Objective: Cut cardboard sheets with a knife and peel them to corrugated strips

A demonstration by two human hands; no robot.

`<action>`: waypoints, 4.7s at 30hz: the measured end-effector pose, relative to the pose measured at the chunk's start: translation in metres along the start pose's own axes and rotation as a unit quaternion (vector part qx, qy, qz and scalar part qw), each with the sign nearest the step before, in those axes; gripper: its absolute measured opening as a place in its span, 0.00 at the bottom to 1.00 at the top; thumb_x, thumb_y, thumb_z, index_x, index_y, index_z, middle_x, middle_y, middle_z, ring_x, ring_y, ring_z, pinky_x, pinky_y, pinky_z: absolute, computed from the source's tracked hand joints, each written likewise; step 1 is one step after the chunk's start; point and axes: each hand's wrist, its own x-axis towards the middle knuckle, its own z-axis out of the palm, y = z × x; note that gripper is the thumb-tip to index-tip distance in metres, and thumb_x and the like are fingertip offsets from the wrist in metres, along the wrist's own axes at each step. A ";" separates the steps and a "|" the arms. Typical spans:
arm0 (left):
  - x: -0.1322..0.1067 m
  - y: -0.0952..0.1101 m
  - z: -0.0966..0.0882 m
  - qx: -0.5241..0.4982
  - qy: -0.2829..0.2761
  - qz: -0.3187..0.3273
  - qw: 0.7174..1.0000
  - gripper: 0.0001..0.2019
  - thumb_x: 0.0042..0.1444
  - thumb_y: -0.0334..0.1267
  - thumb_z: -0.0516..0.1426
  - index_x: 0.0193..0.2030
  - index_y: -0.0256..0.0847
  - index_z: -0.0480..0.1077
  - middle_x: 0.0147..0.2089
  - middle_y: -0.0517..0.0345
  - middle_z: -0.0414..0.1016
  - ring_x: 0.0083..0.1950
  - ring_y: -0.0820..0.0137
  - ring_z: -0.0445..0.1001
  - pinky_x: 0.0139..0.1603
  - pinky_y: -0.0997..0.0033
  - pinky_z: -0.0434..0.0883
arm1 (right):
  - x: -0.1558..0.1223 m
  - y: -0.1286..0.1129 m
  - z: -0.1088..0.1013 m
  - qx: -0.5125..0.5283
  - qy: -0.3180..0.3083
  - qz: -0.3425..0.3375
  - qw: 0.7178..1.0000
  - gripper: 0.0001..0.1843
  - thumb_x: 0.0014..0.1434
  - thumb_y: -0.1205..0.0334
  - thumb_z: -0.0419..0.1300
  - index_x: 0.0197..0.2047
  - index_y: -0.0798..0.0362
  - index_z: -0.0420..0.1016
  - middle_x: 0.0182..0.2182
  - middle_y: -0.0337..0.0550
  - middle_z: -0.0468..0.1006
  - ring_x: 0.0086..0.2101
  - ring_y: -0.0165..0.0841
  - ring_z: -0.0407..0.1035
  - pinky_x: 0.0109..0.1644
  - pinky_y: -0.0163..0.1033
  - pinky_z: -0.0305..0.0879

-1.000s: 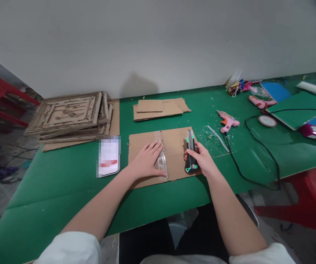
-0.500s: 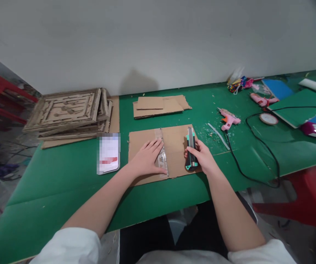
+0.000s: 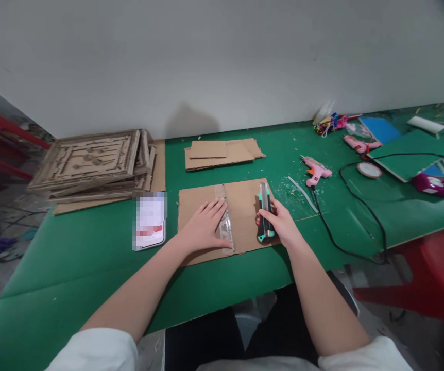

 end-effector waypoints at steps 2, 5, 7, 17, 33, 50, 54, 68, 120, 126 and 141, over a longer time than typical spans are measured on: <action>0.000 0.000 0.000 0.000 0.001 0.001 1.000 0.54 0.40 0.72 0.43 0.66 0.34 0.36 0.68 0.45 0.37 0.68 0.56 0.37 0.64 0.56 0.39 | 0.000 0.000 0.001 0.003 -0.001 0.000 1.000 0.22 0.45 0.59 0.62 0.45 0.49 0.63 0.24 0.33 0.70 0.23 0.30 0.69 0.28 0.40 0.67; 0.000 0.000 0.001 0.000 0.001 -0.001 1.000 0.54 0.40 0.72 0.43 0.66 0.33 0.36 0.68 0.46 0.37 0.68 0.56 0.38 0.64 0.56 0.39 | 0.001 -0.002 -0.003 -0.020 0.023 -0.011 0.999 0.22 0.45 0.59 0.62 0.45 0.48 0.63 0.24 0.33 0.70 0.21 0.29 0.67 0.25 0.39 0.66; 0.000 0.000 0.001 0.000 0.000 -0.003 1.000 0.54 0.40 0.72 0.43 0.66 0.33 0.36 0.68 0.46 0.36 0.68 0.56 0.38 0.64 0.56 0.39 | 0.001 -0.004 -0.010 -0.046 0.066 -0.029 0.996 0.23 0.45 0.59 0.62 0.45 0.49 0.63 0.23 0.32 0.69 0.18 0.27 0.65 0.21 0.37 0.64; 0.000 0.000 0.000 -0.004 0.002 0.000 1.000 0.55 0.40 0.72 0.43 0.66 0.33 0.36 0.68 0.46 0.36 0.68 0.57 0.37 0.65 0.57 0.38 | -0.002 -0.005 -0.011 -0.040 0.104 -0.050 0.993 0.21 0.47 0.55 0.61 0.44 0.50 0.63 0.24 0.34 0.71 0.19 0.26 0.64 0.20 0.35 0.65; 0.001 0.000 -0.001 -0.015 -0.008 -0.005 1.000 0.55 0.39 0.73 0.43 0.66 0.34 0.37 0.68 0.46 0.36 0.68 0.59 0.36 0.65 0.59 0.37 | -0.003 0.000 -0.008 -0.009 0.066 -0.020 0.998 0.17 0.52 0.51 0.57 0.43 0.50 0.66 0.25 0.36 0.72 0.18 0.26 0.66 0.22 0.36 0.68; 0.000 -0.001 0.001 -0.007 -0.002 0.002 1.000 0.54 0.40 0.73 0.42 0.66 0.33 0.37 0.68 0.46 0.37 0.68 0.58 0.37 0.64 0.58 0.38 | -0.040 -0.030 -0.052 0.132 0.156 -0.125 0.971 0.21 0.46 0.68 0.61 0.46 0.51 0.70 0.44 0.43 0.74 0.31 0.25 0.70 0.38 0.34 0.69; 0.000 0.000 0.000 -0.011 -0.008 0.000 1.000 0.54 0.40 0.72 0.42 0.66 0.33 0.36 0.68 0.47 0.36 0.68 0.58 0.37 0.64 0.58 0.38 | -0.066 -0.014 -0.045 0.147 0.155 -0.046 0.976 0.23 0.49 0.64 0.61 0.50 0.49 0.67 0.47 0.45 0.73 0.34 0.30 0.71 0.36 0.39 0.72; 0.000 -0.001 0.001 -0.018 -0.005 -0.001 1.000 0.55 0.39 0.73 0.41 0.66 0.32 0.38 0.68 0.46 0.37 0.68 0.57 0.37 0.64 0.57 0.38 | -0.021 -0.014 0.018 -0.037 -0.014 -0.010 0.999 0.32 0.51 0.61 0.57 0.60 0.43 0.55 0.43 0.42 0.72 0.21 0.24 0.65 0.21 0.34 0.67; -0.001 0.000 0.002 -0.031 0.006 0.001 0.999 0.55 0.39 0.73 0.43 0.66 0.33 0.36 0.68 0.44 0.38 0.68 0.56 0.36 0.64 0.54 0.38 | -0.003 -0.009 0.045 -0.016 -0.178 -0.019 0.984 0.31 0.54 0.62 0.55 0.61 0.45 0.53 0.41 0.43 0.71 0.26 0.24 0.64 0.30 0.34 0.65; -0.001 0.000 0.002 -0.041 0.008 0.005 0.999 0.56 0.38 0.74 0.41 0.66 0.32 0.38 0.68 0.44 0.39 0.68 0.57 0.37 0.64 0.53 0.38 | 0.001 -0.007 0.041 -0.029 -0.143 -0.029 0.989 0.32 0.54 0.62 0.55 0.61 0.46 0.53 0.40 0.43 0.72 0.25 0.24 0.63 0.29 0.34 0.65; -0.001 0.000 0.001 -0.033 -0.001 -0.003 0.999 0.56 0.38 0.74 0.41 0.66 0.31 0.38 0.68 0.45 0.38 0.68 0.57 0.37 0.64 0.55 0.38 | 0.012 0.006 0.036 0.038 -0.075 -0.044 0.995 0.32 0.52 0.61 0.57 0.59 0.46 0.53 0.40 0.42 0.71 0.25 0.25 0.65 0.31 0.37 0.66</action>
